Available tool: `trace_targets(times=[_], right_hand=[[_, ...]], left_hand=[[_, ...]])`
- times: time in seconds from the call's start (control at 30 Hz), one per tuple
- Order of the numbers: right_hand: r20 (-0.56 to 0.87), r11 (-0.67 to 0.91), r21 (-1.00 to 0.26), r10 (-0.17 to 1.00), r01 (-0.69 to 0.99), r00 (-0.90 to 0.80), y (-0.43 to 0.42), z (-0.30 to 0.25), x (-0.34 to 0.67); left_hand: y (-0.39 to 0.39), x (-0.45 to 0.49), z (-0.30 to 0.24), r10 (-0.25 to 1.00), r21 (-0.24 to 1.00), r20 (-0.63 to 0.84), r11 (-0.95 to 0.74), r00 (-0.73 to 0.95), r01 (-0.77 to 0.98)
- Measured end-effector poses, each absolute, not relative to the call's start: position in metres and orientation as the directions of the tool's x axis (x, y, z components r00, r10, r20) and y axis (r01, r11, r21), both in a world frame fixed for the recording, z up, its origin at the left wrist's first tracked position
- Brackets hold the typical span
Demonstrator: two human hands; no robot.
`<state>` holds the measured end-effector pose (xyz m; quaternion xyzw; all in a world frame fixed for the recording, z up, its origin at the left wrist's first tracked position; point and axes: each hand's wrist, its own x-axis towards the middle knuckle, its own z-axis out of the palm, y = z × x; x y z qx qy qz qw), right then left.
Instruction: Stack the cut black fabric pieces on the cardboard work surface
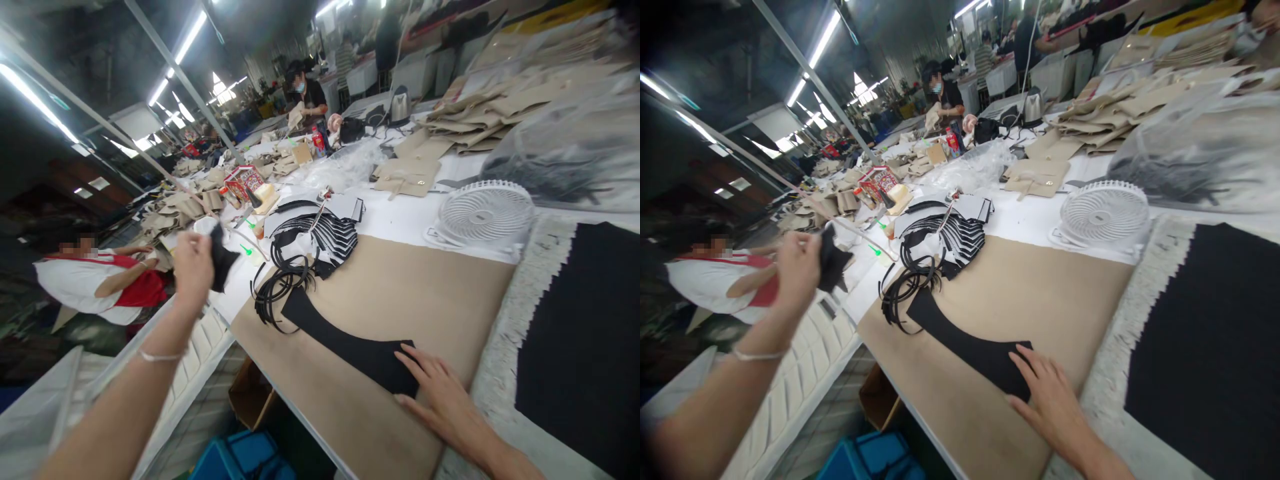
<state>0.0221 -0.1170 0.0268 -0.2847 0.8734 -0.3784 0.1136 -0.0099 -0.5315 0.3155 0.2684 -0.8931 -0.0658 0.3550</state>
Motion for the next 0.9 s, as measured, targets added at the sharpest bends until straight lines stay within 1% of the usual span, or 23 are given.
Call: trace_targets(times=[0.03,0.07,0.1,0.13,0.17,0.2,0.23,0.27,0.33,0.4,0.47,0.5,0.53,0.6,0.63,0.67,0.7,0.73,0.77,0.8,0.83,0.9], right_hand=[[-0.078,0.498,-0.837,-0.520,-0.227,-0.851,-0.122,0.042,0.026],[-0.182,0.399,-0.917,-0.475,-0.026,-0.861,-0.126,0.058,0.031],[-0.275,0.276,-0.948,-0.459,0.158,-0.845,-0.129,0.072,0.037],[-0.339,0.165,-0.941,-0.466,0.297,-0.817,-0.132,0.086,0.044],[-0.375,0.079,-0.919,-0.473,0.386,-0.797,-0.133,0.097,0.051],[-0.400,0.023,-0.896,-0.474,0.444,-0.784,-0.132,0.105,0.059],[-0.418,0.002,-0.884,-0.456,0.468,-0.786,-0.129,0.110,0.066],[-0.430,0.006,-0.883,-0.413,0.469,-0.803,-0.125,0.112,0.073],[-0.439,0.052,-0.895,-0.288,0.444,-0.851,-0.112,0.108,0.088],[-0.452,0.101,-0.892,-0.154,0.441,-0.879,-0.095,0.098,0.101],[-0.508,0.082,-0.860,-0.044,0.504,-0.860,-0.076,0.088,0.115],[-0.550,0.041,-0.834,-0.017,0.550,-0.835,-0.066,0.084,0.121],[-0.592,-0.012,-0.806,-0.008,0.592,-0.806,-0.057,0.082,0.127],[-0.659,-0.108,-0.744,-0.042,0.659,-0.751,-0.042,0.079,0.137],[-0.683,-0.133,-0.718,-0.053,0.683,-0.728,-0.034,0.079,0.143],[-0.700,-0.140,-0.702,-0.043,0.698,-0.713,-0.027,0.079,0.148],[-0.711,-0.137,-0.696,-0.010,0.705,-0.704,-0.021,0.079,0.153],[-0.717,-0.132,-0.694,0.036,0.707,-0.697,-0.014,0.079,0.158],[-0.718,-0.126,-0.696,0.086,0.707,-0.691,-0.008,0.079,0.162],[-0.716,-0.120,-0.698,0.132,0.706,-0.685,-0.002,0.079,0.167],[-0.712,-0.112,-0.701,0.168,0.705,-0.681,0.004,0.079,0.170],[-0.691,-0.088,-0.716,0.232,0.693,-0.684,0.013,0.078,0.175]], left_hand=[[-0.500,-0.001,0.290,-0.516,0.328,0.545,0.856,-0.661,-0.399],[-0.467,0.008,0.264,-0.488,0.348,0.482,0.869,-0.727,-0.352],[-0.433,0.019,0.236,-0.461,0.370,0.431,0.874,-0.776,-0.313],[-0.399,0.030,0.209,-0.436,0.392,0.382,0.875,-0.815,-0.284],[-0.366,0.043,0.183,-0.405,0.422,0.319,0.870,-0.857,-0.255],[-0.335,0.055,0.159,-0.389,0.481,0.215,0.840,-0.896,-0.249],[-0.306,0.068,0.138,-0.388,0.529,0.113,0.803,-0.915,-0.275],[-0.280,0.081,0.121,-0.383,0.557,0.028,0.773,-0.923,-0.303],[-0.236,0.105,0.097,-0.326,0.600,-0.132,0.726,-0.936,-0.337],[-0.203,0.126,0.087,-0.255,0.638,-0.246,0.684,-0.935,-0.354],[-0.181,0.143,0.088,-0.174,0.688,-0.315,0.635,-0.933,-0.351],[-0.174,0.150,0.090,-0.116,0.725,-0.337,0.601,-0.934,-0.336],[-0.170,0.157,0.091,-0.054,0.766,-0.346,0.560,-0.937,-0.315],[-0.175,0.168,0.090,0.036,0.829,-0.337,0.485,-0.941,-0.278],[-0.184,0.172,0.086,0.027,0.834,-0.328,0.477,-0.944,-0.276],[-0.198,0.176,0.080,-0.044,0.808,-0.321,0.508,-0.946,-0.298],[-0.216,0.179,0.072,-0.157,0.755,-0.306,0.561,-0.939,-0.340],[-0.236,0.181,0.063,-0.299,0.674,-0.279,0.616,-0.913,-0.408],[-0.259,0.184,0.054,-0.447,0.563,-0.224,0.665,-0.866,-0.490],[-0.281,0.187,0.045,-0.524,0.502,-0.196,0.673,-0.829,-0.544],[-0.303,0.190,0.038,-0.565,0.462,-0.182,0.674,-0.805,-0.577],[-0.337,0.195,0.027,-0.595,0.410,-0.187,0.676,-0.781,-0.613]])
